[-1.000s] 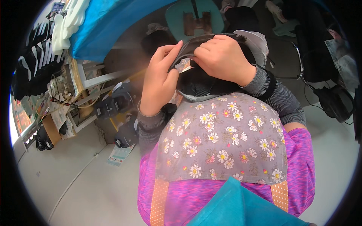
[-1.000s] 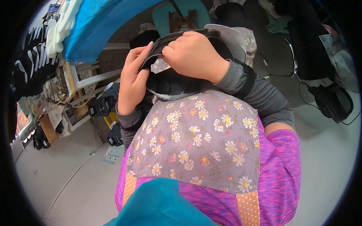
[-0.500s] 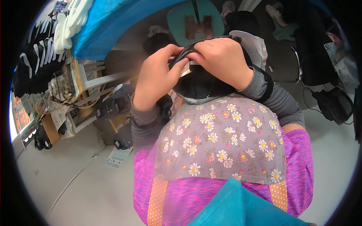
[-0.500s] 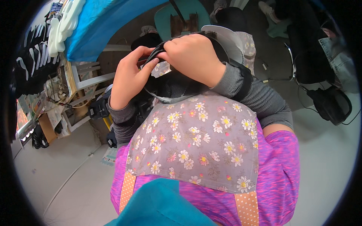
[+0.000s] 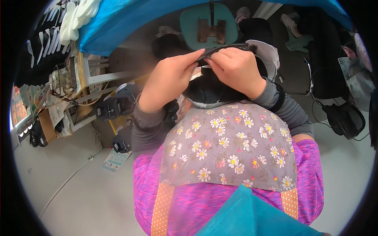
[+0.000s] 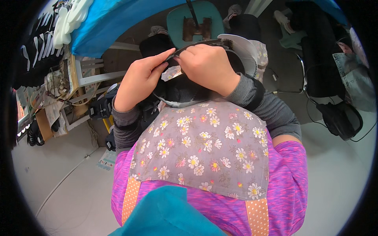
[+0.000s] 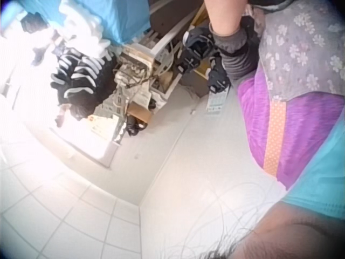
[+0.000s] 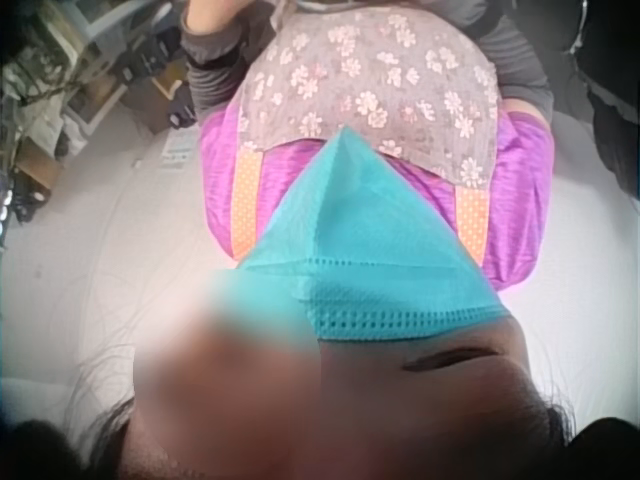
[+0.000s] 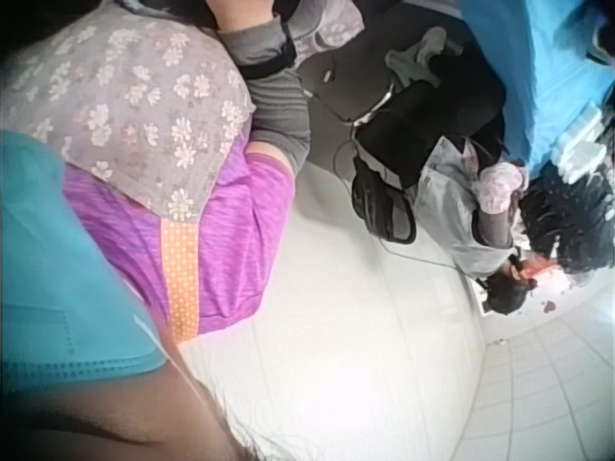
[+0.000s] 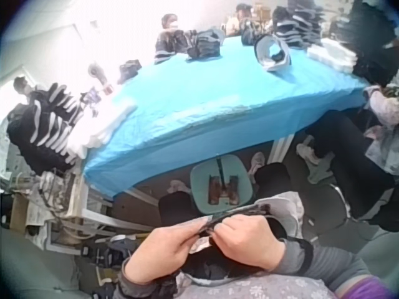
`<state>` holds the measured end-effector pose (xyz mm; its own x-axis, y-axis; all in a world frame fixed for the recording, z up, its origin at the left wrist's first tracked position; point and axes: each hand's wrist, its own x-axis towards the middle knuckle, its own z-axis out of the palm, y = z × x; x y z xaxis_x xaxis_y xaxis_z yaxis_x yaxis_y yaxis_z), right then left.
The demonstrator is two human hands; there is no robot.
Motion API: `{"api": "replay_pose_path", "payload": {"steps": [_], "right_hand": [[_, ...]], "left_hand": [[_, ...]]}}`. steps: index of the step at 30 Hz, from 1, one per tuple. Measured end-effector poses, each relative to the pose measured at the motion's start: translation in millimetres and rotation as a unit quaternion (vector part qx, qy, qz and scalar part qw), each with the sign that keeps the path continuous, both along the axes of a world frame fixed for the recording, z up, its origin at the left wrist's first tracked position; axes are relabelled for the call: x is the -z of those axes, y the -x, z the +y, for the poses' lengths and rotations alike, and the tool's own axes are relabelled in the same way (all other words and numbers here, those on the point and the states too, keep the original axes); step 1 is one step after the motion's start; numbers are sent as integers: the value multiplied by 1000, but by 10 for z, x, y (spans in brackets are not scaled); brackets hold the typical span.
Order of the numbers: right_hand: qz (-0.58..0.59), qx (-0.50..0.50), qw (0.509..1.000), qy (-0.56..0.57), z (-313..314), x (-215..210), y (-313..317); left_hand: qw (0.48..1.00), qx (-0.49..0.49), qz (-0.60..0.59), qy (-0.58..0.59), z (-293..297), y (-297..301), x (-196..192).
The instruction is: The person pulls the inner lining and padding through a black shoe upper, then inserts a white foam padding into the interior of a second black shoe upper.
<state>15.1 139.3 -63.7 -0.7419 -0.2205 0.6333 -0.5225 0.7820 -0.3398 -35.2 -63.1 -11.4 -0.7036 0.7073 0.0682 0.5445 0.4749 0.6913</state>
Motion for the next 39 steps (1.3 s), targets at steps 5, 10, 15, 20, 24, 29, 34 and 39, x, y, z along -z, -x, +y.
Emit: {"api": "replay_pose_path", "payload": {"steps": [5,10,15,20,24,29,34,39], "right_hand": [[8,11,1000,11,-11,22,55],[-11,9,1000,-22,68,-120,34],[15,-22,999,-29,186,-152,2],[-42,-46,996,-62,87,-102,-100],[-31,4,999,-9,100,-34,-85],[-7,33,999,29,62,15,-75],[3,30,999,23,116,-61,-98],[-23,-8,1000,-16,266,-143,-116]], "left_hand": [[997,-17,31,75,68,46,-146],[993,24,65,93,51,162,-192],[996,47,49,49,92,204,-112],[996,80,31,38,51,223,-67],[995,88,22,28,70,242,-65],[995,85,30,45,119,250,-124],[991,93,36,85,140,322,-178],[995,99,7,-1,101,362,-41]]}}
